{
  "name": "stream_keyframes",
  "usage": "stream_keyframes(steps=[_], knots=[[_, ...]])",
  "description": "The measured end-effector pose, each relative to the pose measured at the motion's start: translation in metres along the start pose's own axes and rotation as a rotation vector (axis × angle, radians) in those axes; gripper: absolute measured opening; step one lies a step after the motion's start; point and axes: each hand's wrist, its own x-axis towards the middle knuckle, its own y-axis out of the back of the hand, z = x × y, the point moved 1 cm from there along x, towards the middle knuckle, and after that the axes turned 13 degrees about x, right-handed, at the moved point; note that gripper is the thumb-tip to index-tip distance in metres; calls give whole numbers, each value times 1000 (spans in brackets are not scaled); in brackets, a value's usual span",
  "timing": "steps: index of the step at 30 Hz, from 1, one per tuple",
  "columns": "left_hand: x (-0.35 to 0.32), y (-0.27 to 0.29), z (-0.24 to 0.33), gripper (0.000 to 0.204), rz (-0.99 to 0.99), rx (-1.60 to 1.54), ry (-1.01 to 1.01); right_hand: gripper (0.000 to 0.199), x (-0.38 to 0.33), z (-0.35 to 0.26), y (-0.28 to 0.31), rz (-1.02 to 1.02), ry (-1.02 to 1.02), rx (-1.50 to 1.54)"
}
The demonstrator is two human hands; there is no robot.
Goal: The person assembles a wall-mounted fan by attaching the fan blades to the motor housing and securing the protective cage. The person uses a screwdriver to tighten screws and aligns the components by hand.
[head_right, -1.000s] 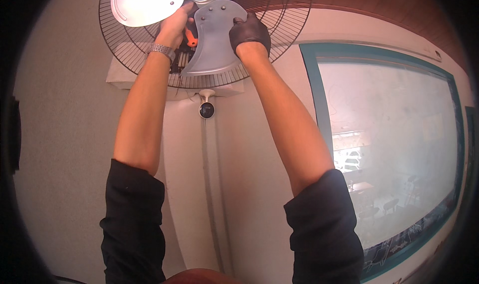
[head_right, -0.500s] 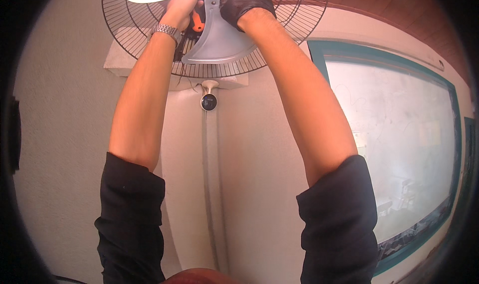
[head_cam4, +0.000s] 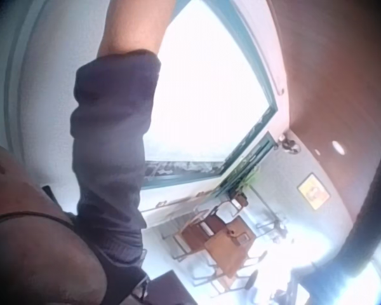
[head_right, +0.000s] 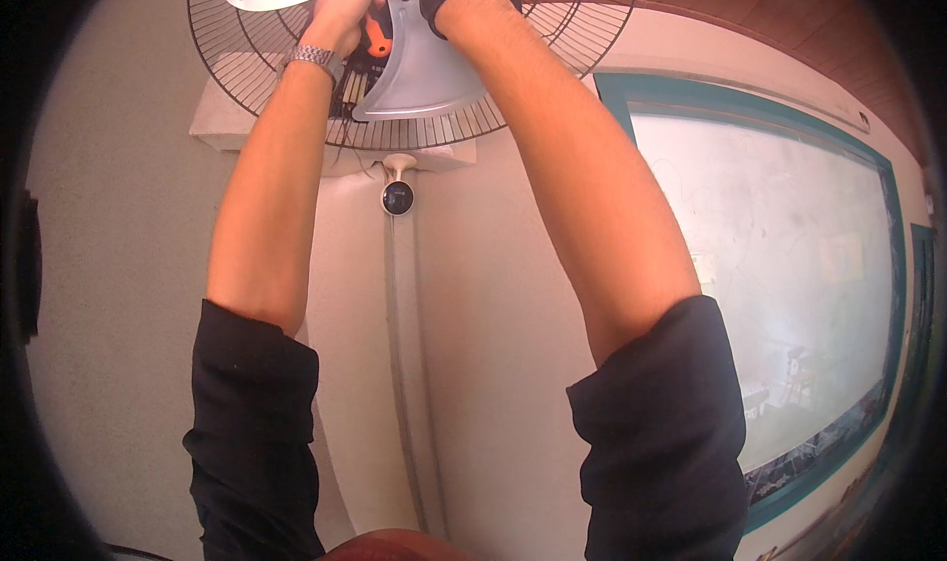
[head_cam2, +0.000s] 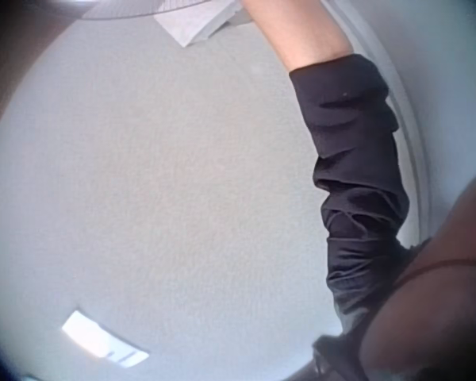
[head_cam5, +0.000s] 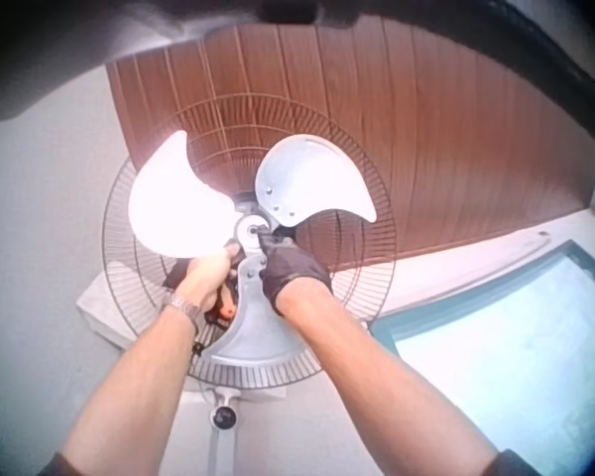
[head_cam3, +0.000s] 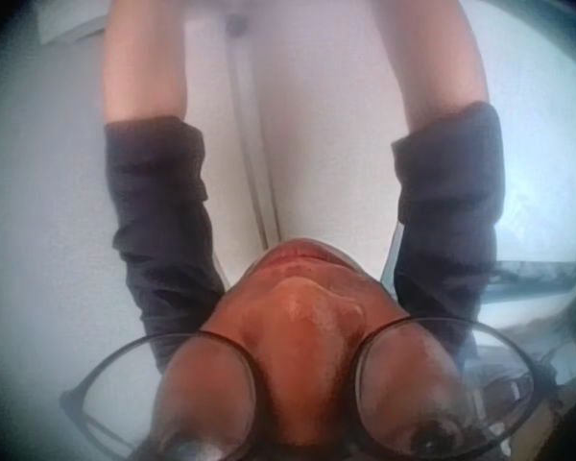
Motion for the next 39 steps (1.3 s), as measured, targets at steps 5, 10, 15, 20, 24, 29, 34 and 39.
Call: stream_keyframes(steps=[5,10,15,20,24,29,34,39], knots=[[-1,-3,1,19,22,10,-20,53,-1,2,-3,15,-1,12],[-3,-10,1,19,31,-99,56,52,13,11,-12,35,1,-69],[0,-6,-11,19,72,-178,63,51,5,6,-6,32,3,-14],[9,-10,-11,17,98,-150,-6,54,16,11,-9,8,-16,-44],[9,-7,-14,16,115,-197,-30,56,9,10,-11,44,25,-11],[10,-11,-16,16,57,-327,-10,58,11,9,-4,19,53,-65],[13,-10,-18,18,63,-238,-19,57,13,16,-13,27,66,-6],[26,-8,-26,18,53,-395,-64,57,16,12,-8,29,44,-36]])
